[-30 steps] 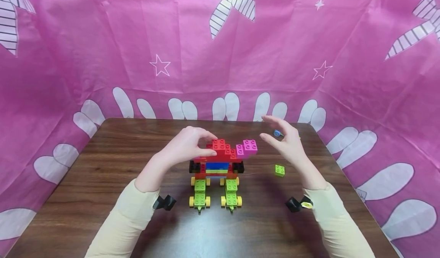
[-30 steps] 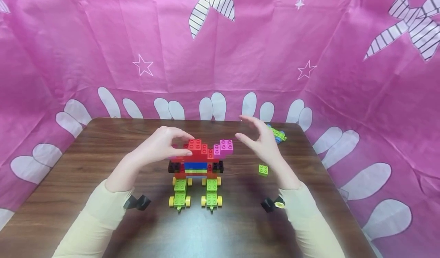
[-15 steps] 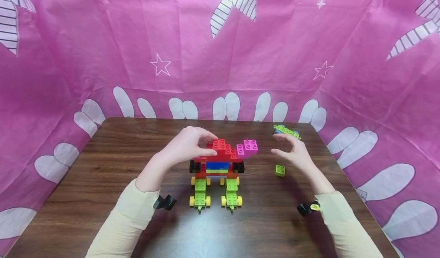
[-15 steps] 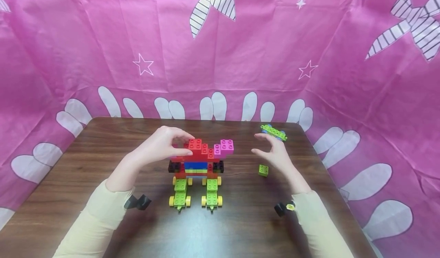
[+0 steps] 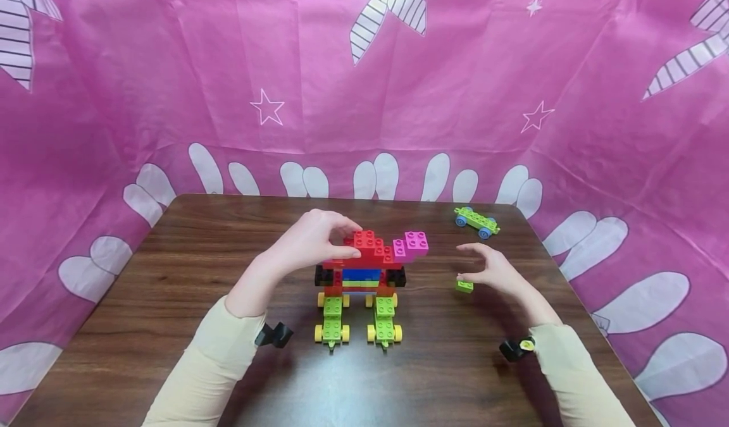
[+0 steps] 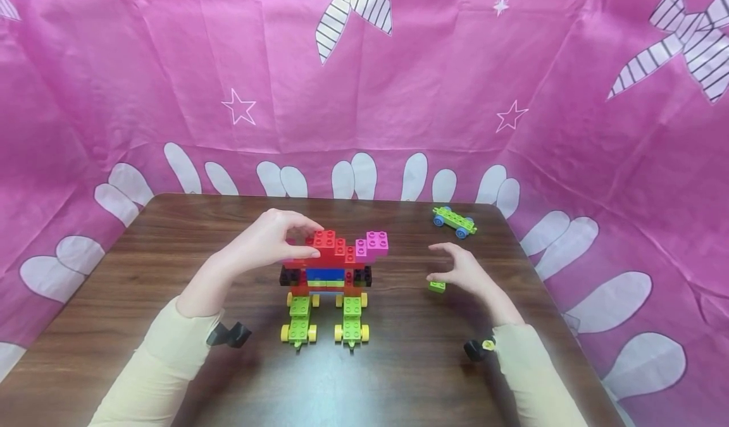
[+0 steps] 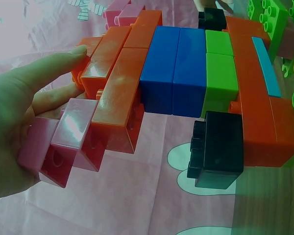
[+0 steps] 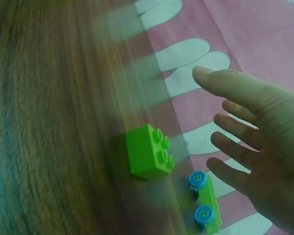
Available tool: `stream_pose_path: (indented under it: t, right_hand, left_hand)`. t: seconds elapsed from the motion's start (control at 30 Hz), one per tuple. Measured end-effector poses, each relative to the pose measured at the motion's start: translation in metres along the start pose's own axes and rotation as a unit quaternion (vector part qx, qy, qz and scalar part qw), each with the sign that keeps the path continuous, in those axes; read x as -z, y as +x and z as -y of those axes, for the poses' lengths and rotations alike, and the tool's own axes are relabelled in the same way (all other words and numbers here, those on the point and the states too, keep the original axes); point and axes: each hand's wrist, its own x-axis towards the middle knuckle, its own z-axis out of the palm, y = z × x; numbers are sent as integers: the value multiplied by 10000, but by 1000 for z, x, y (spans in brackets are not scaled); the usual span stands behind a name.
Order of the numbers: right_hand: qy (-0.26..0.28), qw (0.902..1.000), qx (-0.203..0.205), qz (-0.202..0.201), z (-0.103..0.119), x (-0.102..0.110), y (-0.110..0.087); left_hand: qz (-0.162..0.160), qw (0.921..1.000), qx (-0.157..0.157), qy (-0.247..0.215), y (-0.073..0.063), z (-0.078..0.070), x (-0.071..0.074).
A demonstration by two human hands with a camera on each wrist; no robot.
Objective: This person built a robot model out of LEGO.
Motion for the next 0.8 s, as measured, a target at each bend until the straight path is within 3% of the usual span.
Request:
stream_pose_path:
  t: [0.2, 0.47, 0.8]
  right_hand:
    - [-61, 9998, -83, 174, -11, -3, -2]
    - [417, 9962, -230, 735, -19, -4, -4]
    - [-17, 9954, -313, 904, -22, -6, -1]
  left_hand:
    - [5, 10000, -19, 16, 0, 0, 0]
    - [17, 10000, -3, 22, -1, -1, 1]
    - [16, 10000, -59, 21, -1, -1, 1]
